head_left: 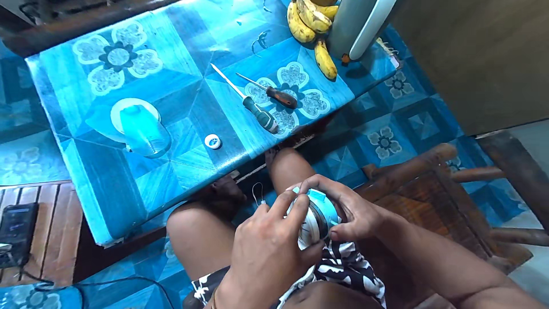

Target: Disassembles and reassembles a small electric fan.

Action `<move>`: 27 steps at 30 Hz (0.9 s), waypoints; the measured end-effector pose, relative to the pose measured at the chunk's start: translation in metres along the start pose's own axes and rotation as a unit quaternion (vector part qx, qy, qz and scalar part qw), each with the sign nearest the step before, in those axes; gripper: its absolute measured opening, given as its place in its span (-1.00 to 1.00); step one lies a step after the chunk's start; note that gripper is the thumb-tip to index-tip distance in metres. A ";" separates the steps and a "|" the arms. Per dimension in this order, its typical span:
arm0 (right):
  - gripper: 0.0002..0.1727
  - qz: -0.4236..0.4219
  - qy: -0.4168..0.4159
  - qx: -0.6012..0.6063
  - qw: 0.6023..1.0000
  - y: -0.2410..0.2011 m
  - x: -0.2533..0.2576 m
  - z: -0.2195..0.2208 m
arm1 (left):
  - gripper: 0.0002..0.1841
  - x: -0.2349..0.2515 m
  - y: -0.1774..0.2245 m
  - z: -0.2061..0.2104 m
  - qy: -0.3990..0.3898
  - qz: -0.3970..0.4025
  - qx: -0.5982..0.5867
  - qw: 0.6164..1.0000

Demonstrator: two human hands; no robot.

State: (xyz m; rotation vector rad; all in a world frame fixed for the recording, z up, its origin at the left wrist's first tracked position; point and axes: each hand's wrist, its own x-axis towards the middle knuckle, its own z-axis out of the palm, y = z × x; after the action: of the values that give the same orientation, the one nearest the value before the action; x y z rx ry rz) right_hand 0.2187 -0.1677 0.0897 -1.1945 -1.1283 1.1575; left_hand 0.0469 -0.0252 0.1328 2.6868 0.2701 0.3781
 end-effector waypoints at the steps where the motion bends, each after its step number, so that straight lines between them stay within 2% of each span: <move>1: -0.25 0.001 -0.001 0.001 1.000 0.000 0.000 0.000 | -0.24 0.000 0.000 0.000 -0.001 0.000 0.000 1.000; 8: -0.15 -0.036 0.037 0.033 0.998 0.014 0.003 0.011 | -0.28 -0.001 -0.005 -0.003 0.008 0.008 -0.027 1.000; 16: -0.12 -0.025 0.100 0.025 0.994 0.005 0.001 0.025 | -0.25 -0.004 -0.012 -0.007 0.003 0.004 -0.031 1.000; 21: -0.12 -0.061 0.078 -0.011 0.995 0.006 -0.002 0.021 | -0.27 -0.005 -0.009 -0.009 -0.005 0.024 -0.030 0.999; 27: -0.15 -0.091 0.039 0.021 0.995 0.013 -0.001 0.013 | -0.31 -0.003 -0.007 -0.010 -0.020 0.042 -0.035 0.998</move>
State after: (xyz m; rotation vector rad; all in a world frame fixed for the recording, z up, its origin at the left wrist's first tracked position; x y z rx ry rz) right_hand 0.2053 -0.1676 0.0777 -1.0731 -1.1241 0.9833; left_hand 0.0403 -0.0160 0.1378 2.6401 0.1313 0.3507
